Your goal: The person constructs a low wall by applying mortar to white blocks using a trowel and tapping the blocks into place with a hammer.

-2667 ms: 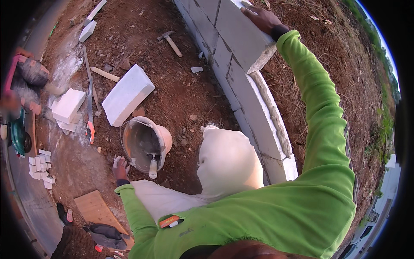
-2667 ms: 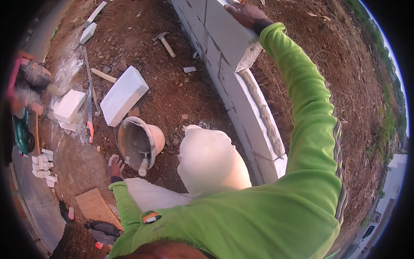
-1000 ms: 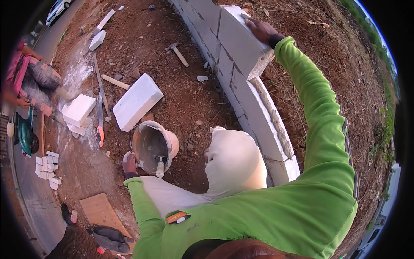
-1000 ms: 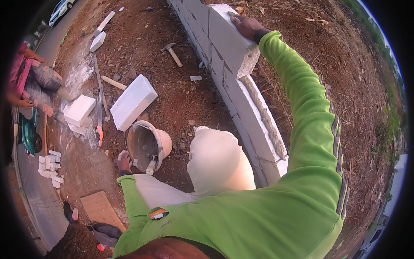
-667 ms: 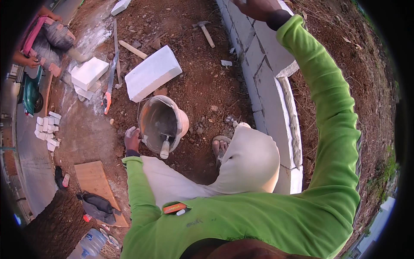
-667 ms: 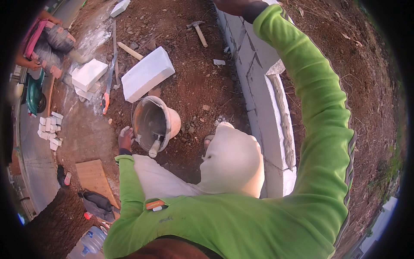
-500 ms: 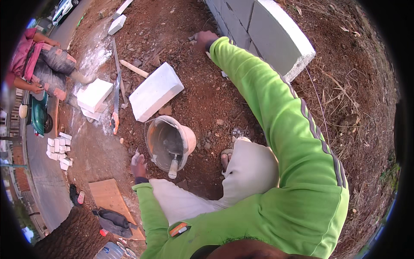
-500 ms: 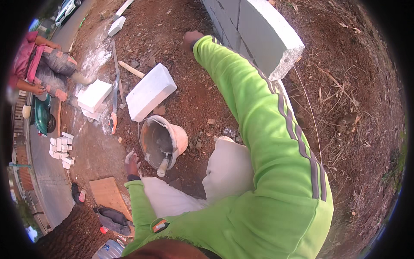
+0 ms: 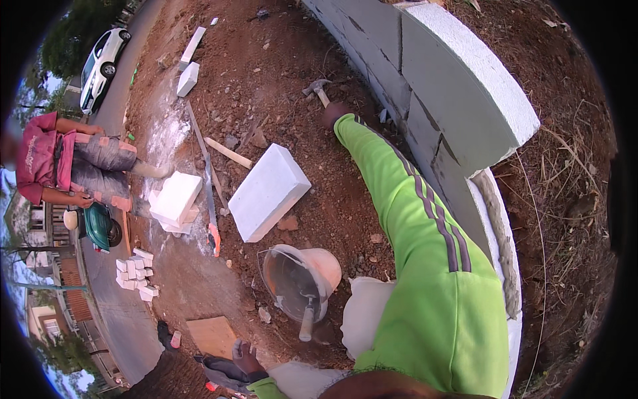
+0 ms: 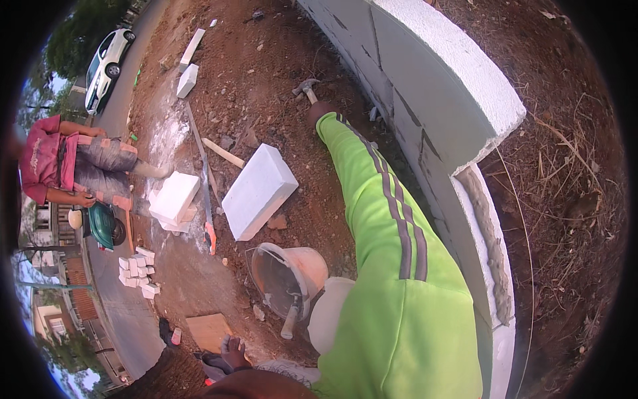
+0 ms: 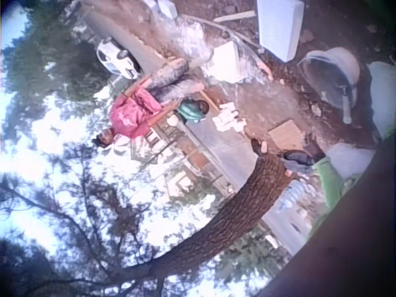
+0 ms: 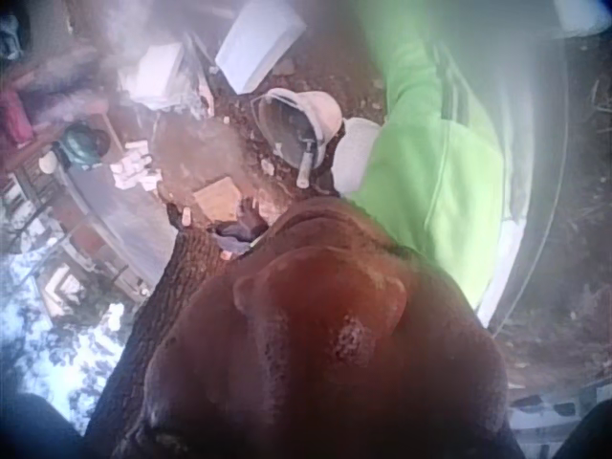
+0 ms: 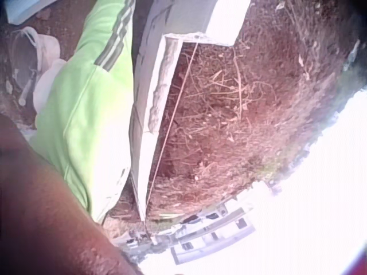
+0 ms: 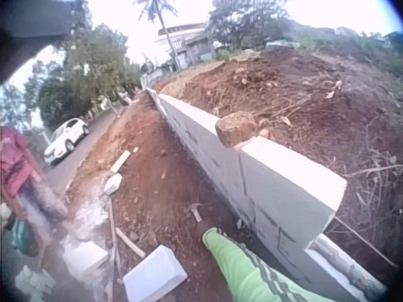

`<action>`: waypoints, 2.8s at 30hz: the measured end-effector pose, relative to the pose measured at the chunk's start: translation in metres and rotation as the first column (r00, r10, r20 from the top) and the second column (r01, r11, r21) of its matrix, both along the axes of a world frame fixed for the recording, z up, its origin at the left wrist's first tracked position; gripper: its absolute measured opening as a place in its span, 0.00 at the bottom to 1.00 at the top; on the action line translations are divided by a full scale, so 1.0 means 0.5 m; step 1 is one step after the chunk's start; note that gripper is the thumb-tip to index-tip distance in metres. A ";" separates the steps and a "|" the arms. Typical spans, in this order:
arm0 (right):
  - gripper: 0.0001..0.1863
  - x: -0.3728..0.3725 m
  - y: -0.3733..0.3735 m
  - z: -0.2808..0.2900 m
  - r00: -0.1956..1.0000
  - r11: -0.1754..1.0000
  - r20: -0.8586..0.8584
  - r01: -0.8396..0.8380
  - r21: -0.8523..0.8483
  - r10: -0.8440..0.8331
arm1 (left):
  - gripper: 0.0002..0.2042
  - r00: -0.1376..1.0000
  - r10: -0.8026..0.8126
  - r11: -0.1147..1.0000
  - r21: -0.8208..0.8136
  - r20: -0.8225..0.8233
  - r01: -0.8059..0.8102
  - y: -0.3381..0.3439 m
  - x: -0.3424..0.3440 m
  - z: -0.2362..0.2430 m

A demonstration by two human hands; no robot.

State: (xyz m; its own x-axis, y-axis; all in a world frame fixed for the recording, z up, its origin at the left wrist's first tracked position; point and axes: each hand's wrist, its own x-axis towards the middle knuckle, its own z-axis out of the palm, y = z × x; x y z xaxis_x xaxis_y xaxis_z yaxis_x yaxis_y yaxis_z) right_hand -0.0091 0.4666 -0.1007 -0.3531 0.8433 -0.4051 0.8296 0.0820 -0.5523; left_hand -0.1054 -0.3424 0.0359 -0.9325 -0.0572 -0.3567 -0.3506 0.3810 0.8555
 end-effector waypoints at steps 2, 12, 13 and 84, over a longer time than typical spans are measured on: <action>0.20 0.002 -0.010 0.001 0.998 0.998 0.023 0.058 0.034 -0.059 | 0.16 0.996 -0.086 0.993 -0.088 -0.035 0.083 0.019 0.006 -0.020; 0.26 0.007 -0.047 0.046 0.999 1.000 -0.047 -0.010 -0.011 0.009 | 0.16 0.924 -0.350 0.925 -0.212 -0.153 0.315 0.038 0.048 -0.010; 0.27 -0.006 0.001 0.030 0.995 1.000 -0.100 -0.012 0.006 0.012 | 0.15 0.936 -0.304 0.946 -0.177 -0.179 0.273 0.048 0.025 -0.009; 0.21 0.832 -0.345 0.809 0.994 0.713 -0.032 -0.055 0.699 0.108 | 0.53 0.093 -0.996 0.088 0.345 0.002 0.934 1.311 0.591 0.372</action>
State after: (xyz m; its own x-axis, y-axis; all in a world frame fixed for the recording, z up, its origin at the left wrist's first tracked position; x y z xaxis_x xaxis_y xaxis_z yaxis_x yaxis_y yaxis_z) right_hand 0.4070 0.2943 0.3039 -0.4371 0.8436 0.3120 0.7653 0.5311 -0.3638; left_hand 0.1902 0.3129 0.2219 -0.0178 0.9342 -0.3564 0.0289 0.3568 0.9337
